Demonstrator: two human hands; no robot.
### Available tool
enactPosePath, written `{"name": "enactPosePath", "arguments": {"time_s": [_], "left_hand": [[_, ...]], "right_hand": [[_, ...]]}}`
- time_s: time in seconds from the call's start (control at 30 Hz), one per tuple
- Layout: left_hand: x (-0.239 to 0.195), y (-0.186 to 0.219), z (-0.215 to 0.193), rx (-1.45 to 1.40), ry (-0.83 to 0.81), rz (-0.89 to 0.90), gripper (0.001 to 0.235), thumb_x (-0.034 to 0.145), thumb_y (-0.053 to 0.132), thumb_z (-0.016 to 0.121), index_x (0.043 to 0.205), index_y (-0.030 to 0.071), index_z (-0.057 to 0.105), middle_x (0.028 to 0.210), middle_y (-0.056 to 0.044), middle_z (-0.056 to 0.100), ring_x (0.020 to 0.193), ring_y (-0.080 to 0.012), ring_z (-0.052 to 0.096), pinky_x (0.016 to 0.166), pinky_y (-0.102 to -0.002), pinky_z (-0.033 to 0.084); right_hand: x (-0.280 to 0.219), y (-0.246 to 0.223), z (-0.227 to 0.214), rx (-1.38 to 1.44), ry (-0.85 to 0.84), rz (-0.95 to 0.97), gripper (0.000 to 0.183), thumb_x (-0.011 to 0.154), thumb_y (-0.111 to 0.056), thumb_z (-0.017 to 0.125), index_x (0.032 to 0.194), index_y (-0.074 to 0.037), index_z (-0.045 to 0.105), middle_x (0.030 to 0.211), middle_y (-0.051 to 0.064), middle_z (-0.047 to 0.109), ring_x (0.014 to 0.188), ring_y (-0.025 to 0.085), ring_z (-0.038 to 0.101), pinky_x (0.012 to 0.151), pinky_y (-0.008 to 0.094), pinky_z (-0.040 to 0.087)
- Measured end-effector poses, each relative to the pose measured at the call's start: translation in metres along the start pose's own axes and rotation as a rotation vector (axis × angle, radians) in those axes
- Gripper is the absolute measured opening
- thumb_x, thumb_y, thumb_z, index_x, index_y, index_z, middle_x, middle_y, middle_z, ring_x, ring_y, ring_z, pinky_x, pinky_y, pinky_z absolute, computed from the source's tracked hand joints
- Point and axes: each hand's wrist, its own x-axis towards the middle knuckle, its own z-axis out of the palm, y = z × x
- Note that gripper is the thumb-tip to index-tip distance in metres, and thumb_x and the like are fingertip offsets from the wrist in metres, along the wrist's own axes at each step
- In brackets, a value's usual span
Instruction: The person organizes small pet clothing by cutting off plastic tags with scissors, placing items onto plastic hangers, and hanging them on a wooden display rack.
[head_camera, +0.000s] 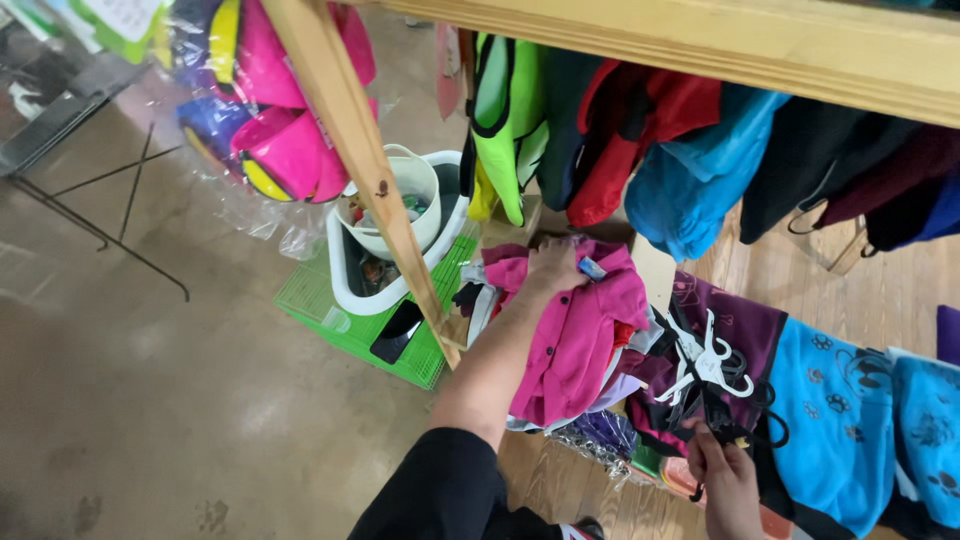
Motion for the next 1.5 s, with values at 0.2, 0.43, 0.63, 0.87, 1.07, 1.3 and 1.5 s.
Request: {"name": "enactPosePath", "arguments": {"time_s": [0.2,0.43,0.63,0.87,1.07,1.3,1.5], "left_hand": [[-0.046,0.021,-0.073,-0.401,-0.232,0.234,0.059,0.105,0.058,0.074,0.143,0.013,0.066,0.135,-0.009,0.077,0.122,-0.0271,0.079,0.104,-0.043,0.06],[-0.171,0.083,-0.135,-0.46,-0.17,0.572,0.027,0.116,0.028,0.072,0.137,0.01,0.069,0.109,-0.003,0.079,0.072,-0.0109,0.065,0.069,-0.027,0.054],[-0.255,0.136,-0.169,-0.413,-0.007,0.719,0.032,0.11,0.023,0.081,0.129,0.015,0.056,0.11,-0.003,0.081,0.071,-0.0187,0.072,0.056,-0.039,0.046],[-0.265,0.164,-0.134,-0.617,0.014,0.807,0.032,0.114,0.018,0.074,0.137,0.01,0.054,0.138,-0.016,0.076,0.123,-0.0315,0.08,0.097,-0.044,0.062],[-0.276,0.185,-0.113,-0.843,-0.059,0.859,0.026,0.117,-0.001,0.043,0.139,0.009,0.052,0.138,-0.013,0.069,0.132,-0.0292,0.069,0.117,-0.044,0.053],[-0.294,0.227,-0.124,-0.895,0.006,0.899,0.029,0.115,-0.008,0.058,0.138,0.009,0.057,0.132,-0.01,0.071,0.111,-0.0218,0.073,0.092,-0.035,0.06],[-0.275,0.255,-0.109,-0.856,-0.041,0.883,0.052,0.111,-0.008,0.063,0.159,0.006,0.05,0.149,-0.016,0.072,0.148,-0.0314,0.071,0.123,-0.045,0.063]], "right_hand": [[0.027,0.006,-0.036,-0.072,0.123,-0.062,0.042,0.13,-0.022,0.068,0.092,-0.004,0.067,0.077,0.003,0.045,0.074,0.014,0.04,0.062,0.036,0.028],[0.016,-0.08,-0.066,-0.274,0.015,-0.139,0.057,0.132,-0.039,0.063,0.084,-0.008,0.06,0.076,-0.001,0.038,0.072,0.013,0.029,0.061,0.037,0.019],[-0.012,-0.161,-0.082,-0.398,-0.082,-0.11,0.048,0.13,-0.027,0.058,0.129,0.007,0.091,0.081,0.004,0.029,0.071,0.018,0.025,0.061,0.038,0.015],[0.007,-0.148,-0.172,-0.585,-0.07,-0.082,0.062,0.132,-0.025,0.065,0.089,0.017,0.077,0.08,0.02,0.042,0.076,0.033,0.037,0.068,0.052,0.031],[-0.021,-0.157,-0.188,-0.57,0.034,-0.075,0.061,0.132,-0.022,0.068,0.087,0.017,0.082,0.072,0.023,0.049,0.073,0.033,0.042,0.067,0.049,0.033],[-0.022,-0.195,-0.177,-0.527,-0.252,-0.459,0.047,0.114,-0.017,0.056,0.102,0.009,0.093,0.209,0.006,0.037,0.061,0.02,0.066,0.048,0.044,0.035],[0.014,-0.184,-0.168,-0.372,-0.317,-0.612,0.041,0.121,-0.013,0.049,0.134,0.006,0.082,0.197,0.014,0.047,0.188,0.033,0.036,0.149,0.057,0.032]]}}
